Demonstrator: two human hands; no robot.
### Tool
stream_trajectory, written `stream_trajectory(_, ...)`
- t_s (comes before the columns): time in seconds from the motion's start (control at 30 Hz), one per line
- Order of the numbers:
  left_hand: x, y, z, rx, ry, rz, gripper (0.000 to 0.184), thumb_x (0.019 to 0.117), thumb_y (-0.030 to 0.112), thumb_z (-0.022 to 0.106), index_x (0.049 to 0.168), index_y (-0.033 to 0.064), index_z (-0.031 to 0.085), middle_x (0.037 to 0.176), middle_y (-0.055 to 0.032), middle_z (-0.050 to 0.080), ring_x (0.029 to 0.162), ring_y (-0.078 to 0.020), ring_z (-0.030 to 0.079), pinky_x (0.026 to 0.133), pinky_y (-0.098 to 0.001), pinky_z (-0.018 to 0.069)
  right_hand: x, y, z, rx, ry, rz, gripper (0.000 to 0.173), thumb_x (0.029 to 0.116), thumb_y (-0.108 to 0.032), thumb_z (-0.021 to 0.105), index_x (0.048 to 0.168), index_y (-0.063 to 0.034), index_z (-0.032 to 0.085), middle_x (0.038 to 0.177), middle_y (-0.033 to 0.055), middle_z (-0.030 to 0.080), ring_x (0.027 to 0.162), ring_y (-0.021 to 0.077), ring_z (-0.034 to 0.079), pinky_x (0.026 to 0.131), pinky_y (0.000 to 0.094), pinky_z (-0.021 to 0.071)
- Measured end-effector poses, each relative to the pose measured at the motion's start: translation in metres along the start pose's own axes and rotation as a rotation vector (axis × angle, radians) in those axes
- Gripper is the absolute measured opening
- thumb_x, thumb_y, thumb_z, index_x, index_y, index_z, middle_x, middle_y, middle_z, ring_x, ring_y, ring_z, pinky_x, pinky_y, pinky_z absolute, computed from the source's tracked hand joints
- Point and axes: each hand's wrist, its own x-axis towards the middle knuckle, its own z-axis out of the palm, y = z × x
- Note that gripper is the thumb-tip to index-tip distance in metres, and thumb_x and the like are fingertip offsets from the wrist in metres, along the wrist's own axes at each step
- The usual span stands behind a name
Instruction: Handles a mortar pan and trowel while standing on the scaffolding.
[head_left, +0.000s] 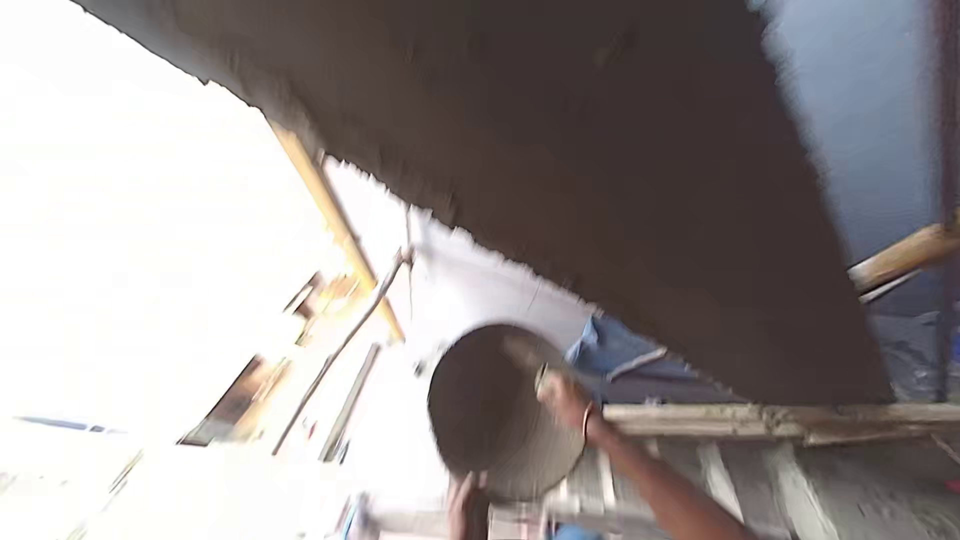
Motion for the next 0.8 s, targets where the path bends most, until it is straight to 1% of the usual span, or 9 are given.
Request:
stream_trajectory(0.07,0.011,-0.011,-0.018,0.033,0.028,0.092,0.05,0.0873,0.004,0.052,0.136,0.0015,0.041,0.109,-0.0114,0.068,0.093,-0.0193,0.07,0.078,-0.0421,0.0609,0.028,0.0,0.014,-0.163,0.128,0.048,0.048,0.1043,-0.037,0.055,0.138,-0.0031,0.058,0.119,0.0227,0.069,0.11,0.0379,0.068,0.098,0.0576,0.0518)
stream_trajectory(0.27,0.012,0.017,-0.014,0.062,0.013,0.065,0.044,0.084,0.002,0.051,0.128,0.003,0.046,0.102,-0.0099,0.071,0.089,-0.0194,0.071,0.078,-0.0423,0.0608,0.044,-0.035,0.077,-0.167,0.142,-0.051,0.053,0.1048,-0.032,0.056,0.147,-0.0004,0.048,0.127,0.0224,0.066,0.118,0.0351,0.066,0.104,0.0493,0.0506)
stream_trajectory(0.37,0.011,0.03,-0.022,0.123,-0.021,0.069,0.048,0.0831,0.002,0.053,0.131,0.0011,0.045,0.104,-0.0123,0.07,0.091,-0.0212,0.072,0.079,-0.0433,0.061,0.034,-0.042,0.075,-0.15,-0.134,-0.253,0.049,0.1053,-0.03,0.055,0.143,0.0004,0.052,0.13,0.0231,0.064,0.121,0.0344,0.063,0.107,0.0491,0.048)
stream_trajectory(0.47,0.009,0.038,-0.032,0.141,0.014,0.077,0.049,0.0832,0.001,0.052,0.131,0.0007,0.045,0.105,-0.0124,0.07,0.092,-0.0208,0.071,0.08,-0.0433,0.0605,0.039,-0.02,0.031,-0.356,-0.597,-0.56,0.033,0.1044,-0.028,0.056,0.119,0.0011,0.062,0.107,0.0239,0.068,0.103,0.0385,0.067,0.093,0.058,0.0504)
stream_trajectory(0.53,0.008,0.038,-0.041,0.128,0.032,0.089,0.051,0.0831,-0.001,0.053,0.133,0.0007,0.044,0.108,-0.013,0.069,0.094,-0.0216,0.071,0.081,-0.0445,0.0604,0.053,-0.018,0.0,-0.484,-0.727,-0.652,0.031,0.1024,-0.033,0.061,0.111,-0.0049,0.069,0.099,0.0185,0.07,0.096,0.0356,0.068,0.086,0.0603,0.0503)
stream_trajectory(0.63,0.008,0.041,-0.045,0.152,0.037,0.123,0.054,0.0796,0.0,0.056,0.132,0.0027,0.044,0.106,-0.0103,0.07,0.092,-0.0194,0.071,0.079,-0.0423,0.0613,0.074,-0.042,-0.031,-0.6,-0.375,-0.596,0.034,0.1004,-0.04,0.059,0.118,-0.0135,0.069,0.105,0.0164,0.071,0.099,0.0366,0.069,0.084,0.0637,0.0529)
stream_trajectory(0.67,0.008,0.043,-0.045,0.16,0.048,0.129,0.055,0.0775,0.0,0.057,0.131,0.0025,0.046,0.105,-0.0103,0.07,0.09,-0.0197,0.072,0.078,-0.0426,0.0616,0.08,-0.052,-0.033,-0.616,-0.205,-0.563,0.036,0.1014,-0.038,0.057,0.128,-0.0167,0.068,0.111,0.0158,0.07,0.102,0.0363,0.069,0.085,0.0617,0.0539)
stream_trajectory(0.73,0.008,0.047,-0.045,0.171,0.039,0.144,0.056,0.0762,0.0,0.058,0.131,0.0024,0.046,0.105,-0.0106,0.07,0.091,-0.0201,0.072,0.078,-0.043,0.0618,0.1,-0.063,-0.033,-0.663,0.117,-0.538,0.035,0.1022,-0.037,0.056,0.131,-0.0215,0.068,0.108,0.0126,0.07,0.097,0.0328,0.07,0.079,0.0541,0.0571)
stream_trajectory(0.8,0.008,0.054,-0.048,0.179,0.038,0.161,0.052,0.0762,0.001,0.057,0.128,0.0021,0.048,0.102,-0.0108,0.071,0.089,-0.0204,0.072,0.077,-0.0432,0.062,0.113,-0.059,-0.034,-0.693,0.258,-0.491,0.032,0.1024,-0.033,0.056,0.13,-0.0217,0.069,0.107,0.0123,0.071,0.099,0.0319,0.069,0.081,0.0507,0.0563)
